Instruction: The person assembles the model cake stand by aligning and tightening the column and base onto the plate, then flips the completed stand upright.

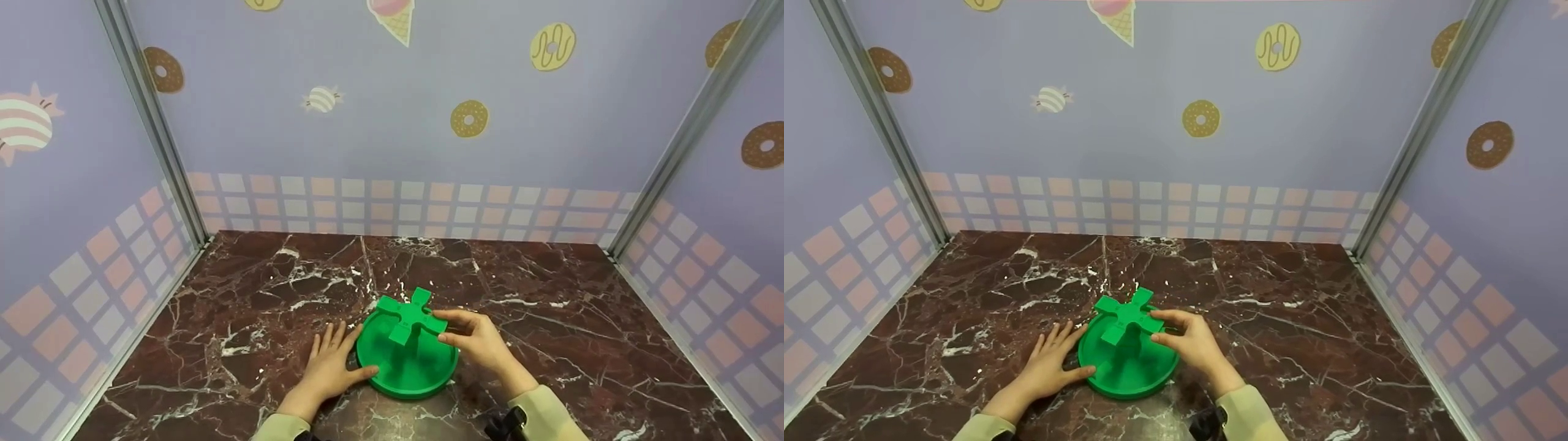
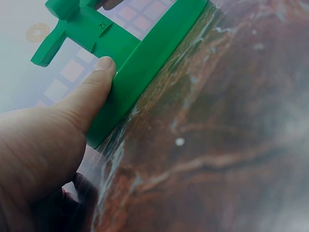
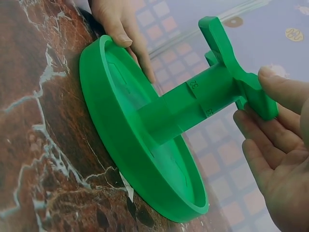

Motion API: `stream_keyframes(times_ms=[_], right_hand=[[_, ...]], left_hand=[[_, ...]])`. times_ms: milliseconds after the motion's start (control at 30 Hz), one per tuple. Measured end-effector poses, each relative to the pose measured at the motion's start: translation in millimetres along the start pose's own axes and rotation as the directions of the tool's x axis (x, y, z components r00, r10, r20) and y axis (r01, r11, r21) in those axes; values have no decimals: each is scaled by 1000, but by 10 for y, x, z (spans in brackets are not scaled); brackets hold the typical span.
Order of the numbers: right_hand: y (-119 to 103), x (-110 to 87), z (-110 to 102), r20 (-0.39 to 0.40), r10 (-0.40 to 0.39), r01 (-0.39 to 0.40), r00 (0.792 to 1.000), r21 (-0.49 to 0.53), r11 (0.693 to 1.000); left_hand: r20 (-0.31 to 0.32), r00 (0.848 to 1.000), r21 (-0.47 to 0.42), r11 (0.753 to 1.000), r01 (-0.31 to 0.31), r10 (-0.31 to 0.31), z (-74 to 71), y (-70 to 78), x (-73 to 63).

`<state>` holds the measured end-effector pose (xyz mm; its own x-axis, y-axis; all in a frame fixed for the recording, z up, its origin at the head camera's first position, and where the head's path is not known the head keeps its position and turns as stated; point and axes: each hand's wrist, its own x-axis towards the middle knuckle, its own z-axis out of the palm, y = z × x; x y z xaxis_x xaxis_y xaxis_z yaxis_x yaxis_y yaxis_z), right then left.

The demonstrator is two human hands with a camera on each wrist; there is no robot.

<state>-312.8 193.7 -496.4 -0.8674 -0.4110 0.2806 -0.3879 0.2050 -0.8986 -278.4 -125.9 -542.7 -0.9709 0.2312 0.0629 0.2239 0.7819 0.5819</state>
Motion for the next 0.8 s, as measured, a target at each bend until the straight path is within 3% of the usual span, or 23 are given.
stream_keyframes(times_ms=[333,600,800], right_hand=[[-49,-27,107,-30,18,-18,999,-1,1000],[-123,-89,267,-140,44,-54,989,-68,996],[-179,-115,410,-210,18,-42,978,-113,993]], left_hand=[[7,1000,-9,1000,8,-8,6,-12,2],[16,1000,-24,1000,17,-17,-1,-6,-1],[14,1000,-19,1000,17,-17,-6,5,-2]])
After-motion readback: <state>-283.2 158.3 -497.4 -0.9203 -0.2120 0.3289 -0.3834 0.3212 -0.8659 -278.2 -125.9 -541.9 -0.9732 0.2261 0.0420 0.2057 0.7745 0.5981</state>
